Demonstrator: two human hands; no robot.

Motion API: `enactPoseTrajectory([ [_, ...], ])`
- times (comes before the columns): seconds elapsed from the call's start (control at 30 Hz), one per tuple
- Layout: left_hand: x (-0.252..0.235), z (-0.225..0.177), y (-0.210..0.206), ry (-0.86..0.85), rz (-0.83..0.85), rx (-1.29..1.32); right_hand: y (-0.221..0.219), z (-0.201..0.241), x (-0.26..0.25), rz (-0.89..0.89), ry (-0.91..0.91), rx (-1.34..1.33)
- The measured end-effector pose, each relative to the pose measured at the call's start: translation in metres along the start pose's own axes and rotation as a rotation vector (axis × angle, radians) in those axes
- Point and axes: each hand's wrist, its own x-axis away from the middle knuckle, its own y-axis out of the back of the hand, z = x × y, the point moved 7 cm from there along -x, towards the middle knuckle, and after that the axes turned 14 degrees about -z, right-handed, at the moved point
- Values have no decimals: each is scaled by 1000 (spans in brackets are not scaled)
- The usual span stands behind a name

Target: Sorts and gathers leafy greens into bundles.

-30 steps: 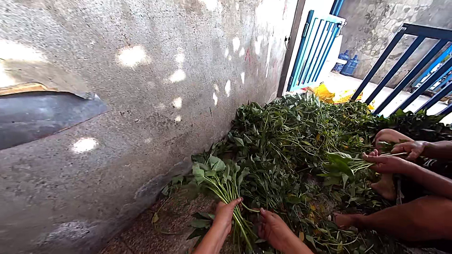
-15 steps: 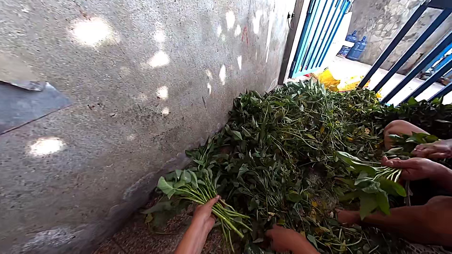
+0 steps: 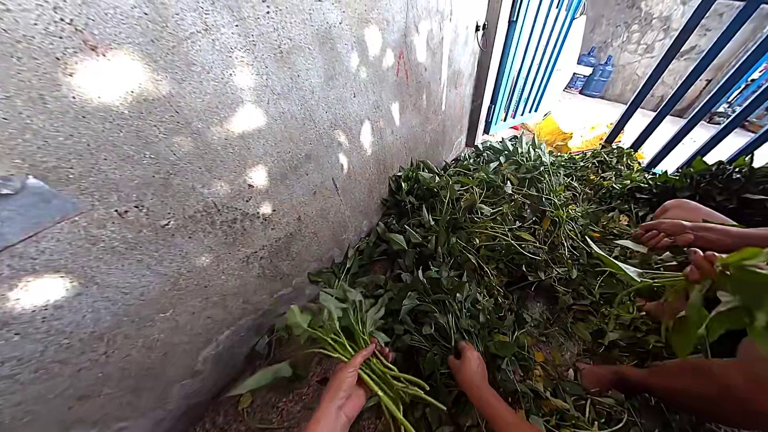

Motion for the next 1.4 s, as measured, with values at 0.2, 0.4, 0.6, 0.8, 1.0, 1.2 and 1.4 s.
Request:
enactPoseTrajectory([
  [0.2, 5, -4, -8, -11, 82, 55, 44, 14, 52, 451, -196, -1020],
  [0.4, 4, -5, 2, -14, -1, 28, 76, 40, 96, 371, 89, -936],
  [0.6, 19, -41, 16, -121, -41, 3, 77, 54, 130, 340, 278, -879],
  [0.8, 49, -64, 14, -312, -31, -233, 47, 31, 108, 115, 319, -692],
  [1.0, 64, -9, -4, -271, 62, -388, 49, 39, 112, 4, 386, -518],
  [1.2, 59, 32, -22, -207, 202, -379, 37, 50, 122, 64, 514, -366],
  [1.4, 51, 35, -17, -224, 175, -415, 25, 47, 120, 156, 490, -344],
])
